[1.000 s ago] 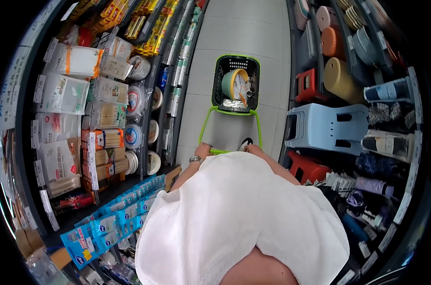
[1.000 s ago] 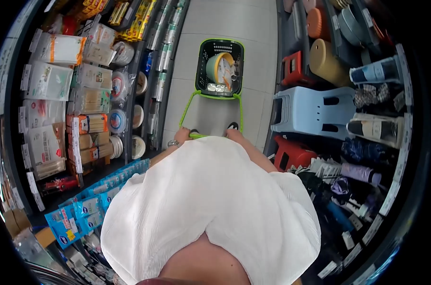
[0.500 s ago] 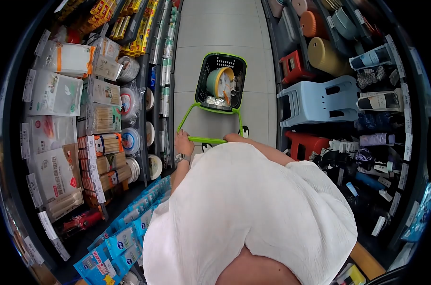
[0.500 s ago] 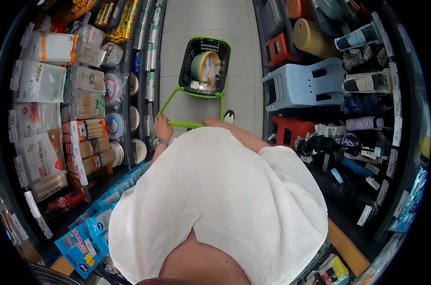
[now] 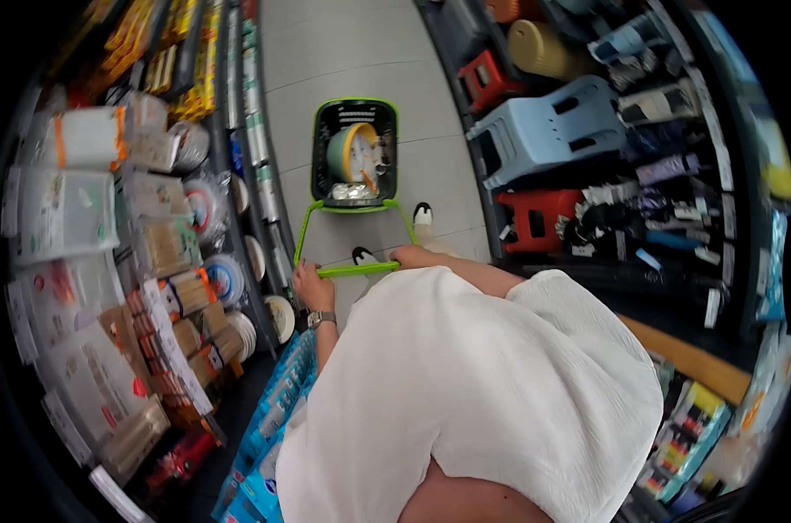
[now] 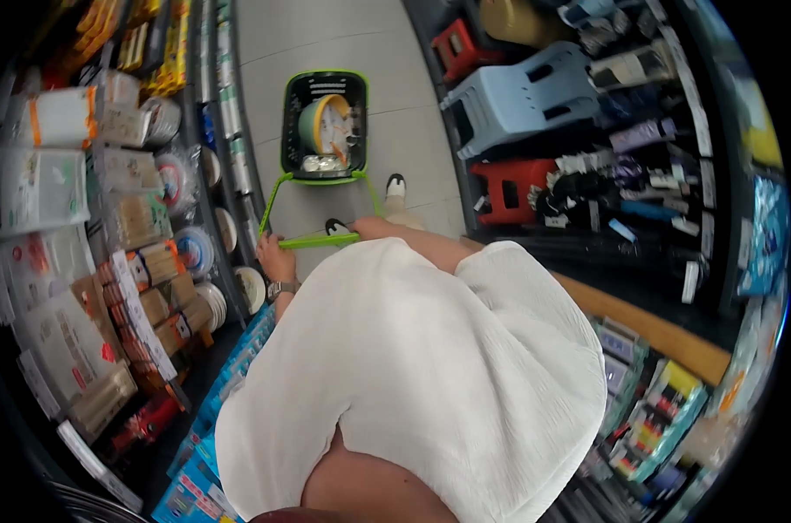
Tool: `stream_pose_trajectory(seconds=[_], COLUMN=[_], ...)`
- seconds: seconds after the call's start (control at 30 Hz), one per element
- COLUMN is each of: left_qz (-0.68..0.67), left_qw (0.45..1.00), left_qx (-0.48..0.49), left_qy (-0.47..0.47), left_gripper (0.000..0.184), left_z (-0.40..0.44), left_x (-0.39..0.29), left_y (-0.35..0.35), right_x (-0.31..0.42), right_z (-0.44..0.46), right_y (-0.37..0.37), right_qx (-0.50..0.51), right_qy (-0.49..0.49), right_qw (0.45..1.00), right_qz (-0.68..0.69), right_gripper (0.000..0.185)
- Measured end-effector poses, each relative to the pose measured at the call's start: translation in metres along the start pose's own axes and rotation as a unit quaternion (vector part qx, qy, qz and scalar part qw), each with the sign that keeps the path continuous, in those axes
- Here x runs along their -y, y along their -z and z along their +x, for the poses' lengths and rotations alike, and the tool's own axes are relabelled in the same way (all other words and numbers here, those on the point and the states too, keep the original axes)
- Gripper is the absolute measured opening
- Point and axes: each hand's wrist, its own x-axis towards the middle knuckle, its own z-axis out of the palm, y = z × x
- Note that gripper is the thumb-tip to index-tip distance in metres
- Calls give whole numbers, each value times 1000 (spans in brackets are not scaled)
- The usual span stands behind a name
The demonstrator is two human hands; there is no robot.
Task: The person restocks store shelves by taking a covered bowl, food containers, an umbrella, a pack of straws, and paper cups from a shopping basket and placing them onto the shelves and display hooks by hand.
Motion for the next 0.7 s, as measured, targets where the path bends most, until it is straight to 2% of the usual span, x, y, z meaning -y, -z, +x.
stream_pose_trajectory(seconds=[0.1,0.2,0.27,0.33,0.4,0.43,0.47,0.53,0.7], left_qz=[-23,-32,-38,-40,-66,-30,-31,-4,2], left_qw=[998,997,993,991,981,984,983,987,985], left_qx=[-3,41,105,113,78,118,115,137,143], left_qy=[-59,-63,-35,-56,-167,-129,-138,-86,-98], left_gripper=[26,30,32,28,26,32,32,32,26], left_z=[-9,-13,-18,-27,-36,-41,-44,-57,-69], left_x=[-7,-10,-11,-4,4,-16,-17,-9,11], left_y=[-10,-12,-13,-20,-32,-13,-18,-26,-57], right_x=[-21,-32,-35,-47,-74,-82,-80,-76,-83], right_z=[-10,-27,-34,-43,-45,-45,-49,-63,-91], right_y=[-14,-18,-18,-21,-40,-47,-45,-44,-44], right_qx=[-37,-56,-75,-115,-128,-132,-141,-124,-139], right_qy=[-47,-75,-80,-67,-71,-70,-72,-60,-42], right_qw=[997,991,989,982,981,981,979,982,981], right_qz=[-46,-92,-103,-131,-129,-126,-127,-129,-132], right_gripper=[25,23,22,21,21,21,21,21,19])
